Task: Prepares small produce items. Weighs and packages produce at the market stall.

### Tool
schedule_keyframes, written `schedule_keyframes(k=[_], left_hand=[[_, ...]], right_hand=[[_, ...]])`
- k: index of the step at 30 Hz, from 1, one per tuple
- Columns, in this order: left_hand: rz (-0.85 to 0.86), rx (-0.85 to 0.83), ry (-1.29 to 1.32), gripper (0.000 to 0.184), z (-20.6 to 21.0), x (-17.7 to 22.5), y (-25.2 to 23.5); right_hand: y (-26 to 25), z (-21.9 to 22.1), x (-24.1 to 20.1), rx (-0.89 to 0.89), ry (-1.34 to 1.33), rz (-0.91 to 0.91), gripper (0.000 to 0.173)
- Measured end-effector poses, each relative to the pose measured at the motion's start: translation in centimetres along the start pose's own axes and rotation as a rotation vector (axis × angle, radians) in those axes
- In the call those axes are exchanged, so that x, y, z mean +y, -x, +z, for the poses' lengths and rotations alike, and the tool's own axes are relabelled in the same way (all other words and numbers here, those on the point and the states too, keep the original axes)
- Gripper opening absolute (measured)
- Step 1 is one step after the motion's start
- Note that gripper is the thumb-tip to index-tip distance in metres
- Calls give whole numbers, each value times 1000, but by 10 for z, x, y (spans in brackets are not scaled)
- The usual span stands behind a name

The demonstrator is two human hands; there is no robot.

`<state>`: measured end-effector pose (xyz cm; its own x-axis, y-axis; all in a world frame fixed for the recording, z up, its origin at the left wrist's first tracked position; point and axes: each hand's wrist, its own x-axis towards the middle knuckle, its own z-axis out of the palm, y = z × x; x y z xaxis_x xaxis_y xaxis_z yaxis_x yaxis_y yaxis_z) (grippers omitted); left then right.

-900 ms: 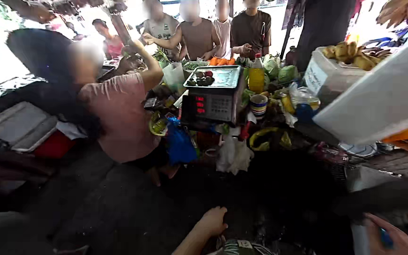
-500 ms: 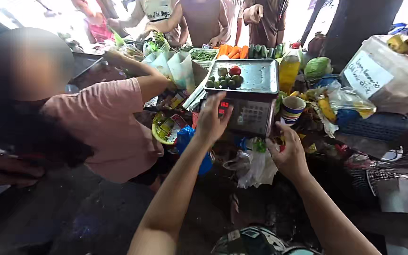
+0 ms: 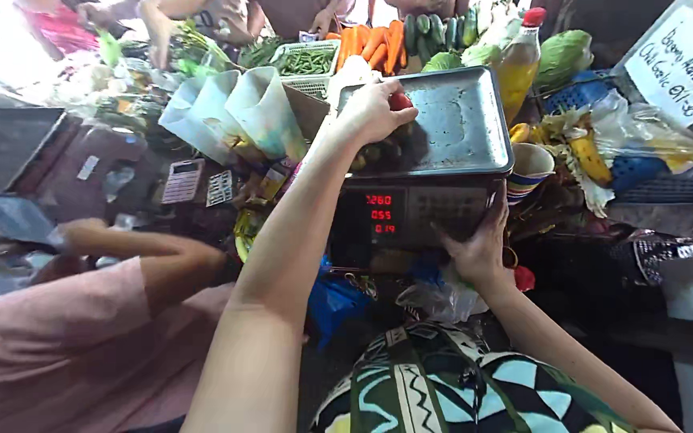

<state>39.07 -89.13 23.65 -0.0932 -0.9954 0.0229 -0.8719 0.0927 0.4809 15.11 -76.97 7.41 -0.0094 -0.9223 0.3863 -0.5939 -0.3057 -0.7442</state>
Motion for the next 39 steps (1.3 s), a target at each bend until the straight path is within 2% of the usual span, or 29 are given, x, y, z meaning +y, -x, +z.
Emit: schedule_keyframes(k=[4,7,9,11,14,18,20,22,23,25,26,28,31,39], left_hand=[[184,293,242,39,-11,-16,16],[335,490,533,34,-19,-25,70],[391,513,735,32,-17,-36,120],[337,462,882,38,-5,-56,170],[241,426,1066,49,25,-96,220],[57,383,1151,43,64,-140,263],[30,312,1182,40,76,-152,276],[23,237,1181,44,86,-158,283],[18,191,1167,46,91,-157,285],[18,99,1135,44,103,-152,286],[25,64,1115,43,109,-148,286],[60,30,1065,40,119,-142,284],[118,27,1050,35,128,-139,285],[95,-55,1084,29,121,-140,289]], right_hand=[[-2,5,0,22,2,61,126],[0,-4,7,-73,-51,31,121],[2,-6,9,-73,-19,-22,119],[2,-5,10,-64,-10,-25,119],[0,-1,5,-47,-111,37,119],[4,0,-12,29,-283,243,122],[9,6,-27,129,-170,237,124],[26,19,-55,193,-29,119,113],[40,29,-71,157,-9,87,100],[71,49,-98,-84,-69,177,71],[80,60,-105,-257,-150,253,66],[92,78,-108,-520,-325,305,77],[101,93,-109,-519,-406,251,87],[102,98,-108,-427,-189,147,78]])
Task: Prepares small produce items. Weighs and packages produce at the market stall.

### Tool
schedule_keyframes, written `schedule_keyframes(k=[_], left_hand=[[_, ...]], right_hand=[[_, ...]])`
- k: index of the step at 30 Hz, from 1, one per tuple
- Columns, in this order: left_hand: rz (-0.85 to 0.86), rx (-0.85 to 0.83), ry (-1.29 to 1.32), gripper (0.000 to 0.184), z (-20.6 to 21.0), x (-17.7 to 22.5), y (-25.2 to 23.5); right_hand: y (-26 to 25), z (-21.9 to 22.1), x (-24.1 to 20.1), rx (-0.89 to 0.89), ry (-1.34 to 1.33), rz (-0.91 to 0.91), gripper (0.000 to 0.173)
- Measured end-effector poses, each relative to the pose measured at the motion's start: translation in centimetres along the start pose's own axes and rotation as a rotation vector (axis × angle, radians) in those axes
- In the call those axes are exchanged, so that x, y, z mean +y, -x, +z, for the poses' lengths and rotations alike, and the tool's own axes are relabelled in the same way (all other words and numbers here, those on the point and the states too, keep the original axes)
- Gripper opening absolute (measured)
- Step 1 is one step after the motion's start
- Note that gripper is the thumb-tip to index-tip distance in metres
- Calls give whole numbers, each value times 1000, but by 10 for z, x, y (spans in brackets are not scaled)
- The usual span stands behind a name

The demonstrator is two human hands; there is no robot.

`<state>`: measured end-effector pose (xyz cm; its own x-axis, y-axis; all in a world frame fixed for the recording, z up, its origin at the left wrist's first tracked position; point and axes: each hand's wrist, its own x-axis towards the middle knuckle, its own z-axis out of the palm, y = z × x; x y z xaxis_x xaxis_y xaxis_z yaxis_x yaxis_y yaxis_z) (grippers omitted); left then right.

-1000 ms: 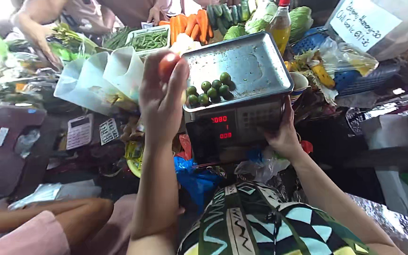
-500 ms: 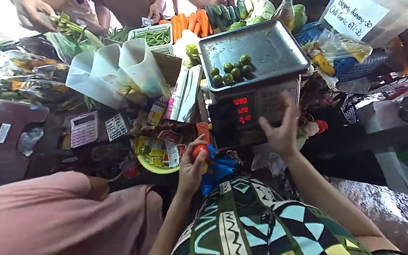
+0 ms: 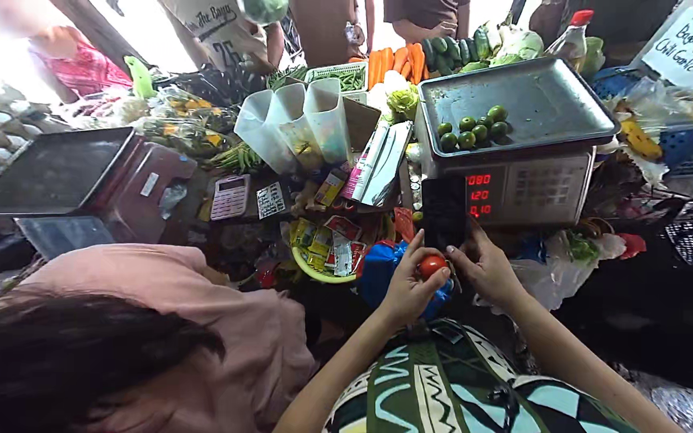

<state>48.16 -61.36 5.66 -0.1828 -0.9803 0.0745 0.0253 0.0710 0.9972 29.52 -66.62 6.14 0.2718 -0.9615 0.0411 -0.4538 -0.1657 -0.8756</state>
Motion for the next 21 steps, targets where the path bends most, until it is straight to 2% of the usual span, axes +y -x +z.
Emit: schedule_keyframes(k=[6,17,19,21], left_hand=[[28,-3,-24,29,0,1,2],[-21,0,21,30,-3,-2,2],[-12,5,40,31,-7,-4,4],[-3,39,51,33,-12,-5,8]], right_hand=[[2,4,-4,25,-107,22,75],[-1,-1,-2,-47,-74,53,74],[2,-4,-1,-13,-69,35,71],[10,-8,4,88,22,-57,64]])
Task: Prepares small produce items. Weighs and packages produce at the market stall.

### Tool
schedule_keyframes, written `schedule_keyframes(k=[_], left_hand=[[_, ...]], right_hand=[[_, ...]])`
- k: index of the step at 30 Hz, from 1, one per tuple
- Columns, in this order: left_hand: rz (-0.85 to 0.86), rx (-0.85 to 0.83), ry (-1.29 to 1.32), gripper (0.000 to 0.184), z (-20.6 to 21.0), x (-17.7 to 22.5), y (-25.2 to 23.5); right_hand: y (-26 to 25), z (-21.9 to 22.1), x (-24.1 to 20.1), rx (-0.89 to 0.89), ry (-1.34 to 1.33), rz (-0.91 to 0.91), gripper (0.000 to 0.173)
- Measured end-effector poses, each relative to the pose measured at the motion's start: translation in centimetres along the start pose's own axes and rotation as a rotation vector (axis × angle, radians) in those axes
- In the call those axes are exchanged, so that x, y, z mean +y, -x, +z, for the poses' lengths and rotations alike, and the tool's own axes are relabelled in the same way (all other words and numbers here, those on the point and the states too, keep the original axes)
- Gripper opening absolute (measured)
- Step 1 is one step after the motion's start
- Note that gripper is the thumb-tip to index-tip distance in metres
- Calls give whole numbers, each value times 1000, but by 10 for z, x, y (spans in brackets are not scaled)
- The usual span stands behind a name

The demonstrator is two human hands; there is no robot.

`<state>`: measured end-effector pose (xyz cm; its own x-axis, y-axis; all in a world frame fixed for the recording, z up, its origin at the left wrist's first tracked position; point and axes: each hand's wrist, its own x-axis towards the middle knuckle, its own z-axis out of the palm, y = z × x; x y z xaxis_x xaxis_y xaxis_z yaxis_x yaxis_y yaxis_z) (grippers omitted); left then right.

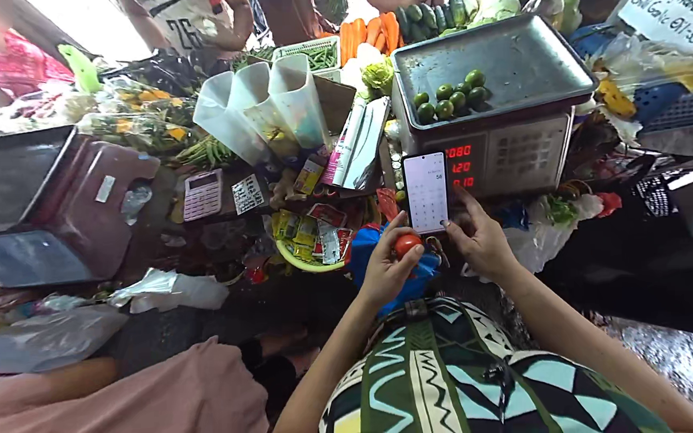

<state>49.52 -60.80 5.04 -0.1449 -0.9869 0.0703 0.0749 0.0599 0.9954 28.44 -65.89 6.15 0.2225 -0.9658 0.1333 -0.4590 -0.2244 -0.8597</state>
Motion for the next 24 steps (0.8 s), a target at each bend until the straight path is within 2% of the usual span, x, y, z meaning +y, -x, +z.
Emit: schedule_keyframes(k=[2,4,9,14,21,24], left_hand=[[16,39,-10,32,-7,-3,5],[25,50,-49,31,-15,-8,9],[46,28,-138,28,-23,-20,10],[27,-5,-161,29,-23,-21,10],[5,-34,-165,29,-25,-22,13],[14,-41,-158,30,-26,-22,12]], right_hand=[[10,-1,11,108,127,-142,47],[21,-2,24,125,242,-265,36],[24,14,31,106,394,-420,34],[9,34,18,25,509,-464,37],[18,34,29,103,585,-474,37],[20,31,31,198,550,-474,36]])
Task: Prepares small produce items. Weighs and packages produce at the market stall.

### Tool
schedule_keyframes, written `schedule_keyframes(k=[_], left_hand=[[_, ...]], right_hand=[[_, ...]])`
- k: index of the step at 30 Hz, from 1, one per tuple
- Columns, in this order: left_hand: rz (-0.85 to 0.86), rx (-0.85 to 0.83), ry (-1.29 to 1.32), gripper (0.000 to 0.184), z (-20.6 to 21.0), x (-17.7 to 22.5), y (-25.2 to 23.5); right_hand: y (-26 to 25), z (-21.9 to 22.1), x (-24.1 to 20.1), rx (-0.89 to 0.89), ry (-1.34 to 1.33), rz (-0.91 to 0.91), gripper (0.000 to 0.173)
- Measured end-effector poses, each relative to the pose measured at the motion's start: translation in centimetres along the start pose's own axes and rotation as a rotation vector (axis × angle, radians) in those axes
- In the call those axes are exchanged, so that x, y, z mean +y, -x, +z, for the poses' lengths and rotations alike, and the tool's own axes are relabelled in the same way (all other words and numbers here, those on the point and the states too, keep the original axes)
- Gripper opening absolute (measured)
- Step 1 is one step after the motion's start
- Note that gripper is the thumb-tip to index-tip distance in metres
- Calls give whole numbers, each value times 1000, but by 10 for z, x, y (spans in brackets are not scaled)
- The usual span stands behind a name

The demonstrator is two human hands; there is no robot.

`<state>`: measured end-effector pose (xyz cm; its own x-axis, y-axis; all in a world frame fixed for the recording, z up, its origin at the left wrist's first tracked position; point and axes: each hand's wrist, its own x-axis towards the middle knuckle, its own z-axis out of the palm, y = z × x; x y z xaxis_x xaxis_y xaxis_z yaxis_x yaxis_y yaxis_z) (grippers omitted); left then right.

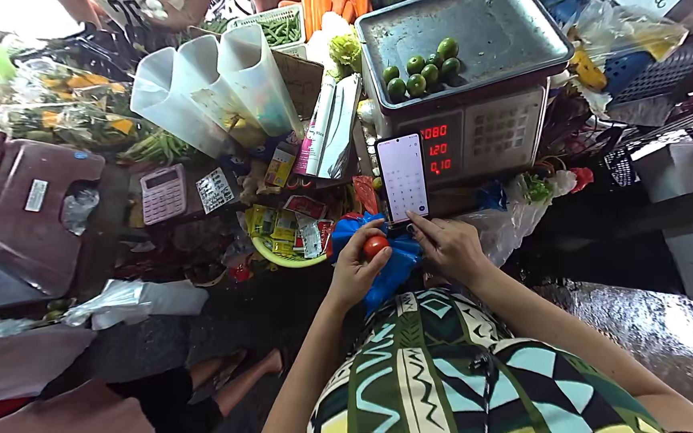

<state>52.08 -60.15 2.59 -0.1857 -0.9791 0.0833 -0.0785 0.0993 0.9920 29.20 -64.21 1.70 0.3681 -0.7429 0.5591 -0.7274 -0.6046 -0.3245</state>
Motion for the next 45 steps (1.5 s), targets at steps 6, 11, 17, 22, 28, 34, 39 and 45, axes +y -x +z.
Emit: schedule_keyframes(k=[6,11,17,22,28,34,39,45], left_hand=[[75,61,58,31,5,22,-1],[304,28,-473,51,51,59,-27],[438,30,-709,61,53,128,-92],[341,215,-926,62,19,162,-173],[-30,99,-1247,83,42,181,-241],[19,-95,-1293,81,62,185,-275],[136,-216,-1256,65,53,177,-290],[292,-274,-1244,46,52,167,-294]], right_hand=[[-5,-17,-7,-12,-317,228,35],[-22,-34,-50,-201,-1694,695,74],[-82,-88,-40,169,-1873,956,66],[-131,-134,9,166,-1850,747,69],[-200,-151,81,115,-678,394,45],[-257,-141,122,-261,262,464,81],[-257,-137,131,-332,371,469,85],[-249,-137,137,-237,330,420,78]])
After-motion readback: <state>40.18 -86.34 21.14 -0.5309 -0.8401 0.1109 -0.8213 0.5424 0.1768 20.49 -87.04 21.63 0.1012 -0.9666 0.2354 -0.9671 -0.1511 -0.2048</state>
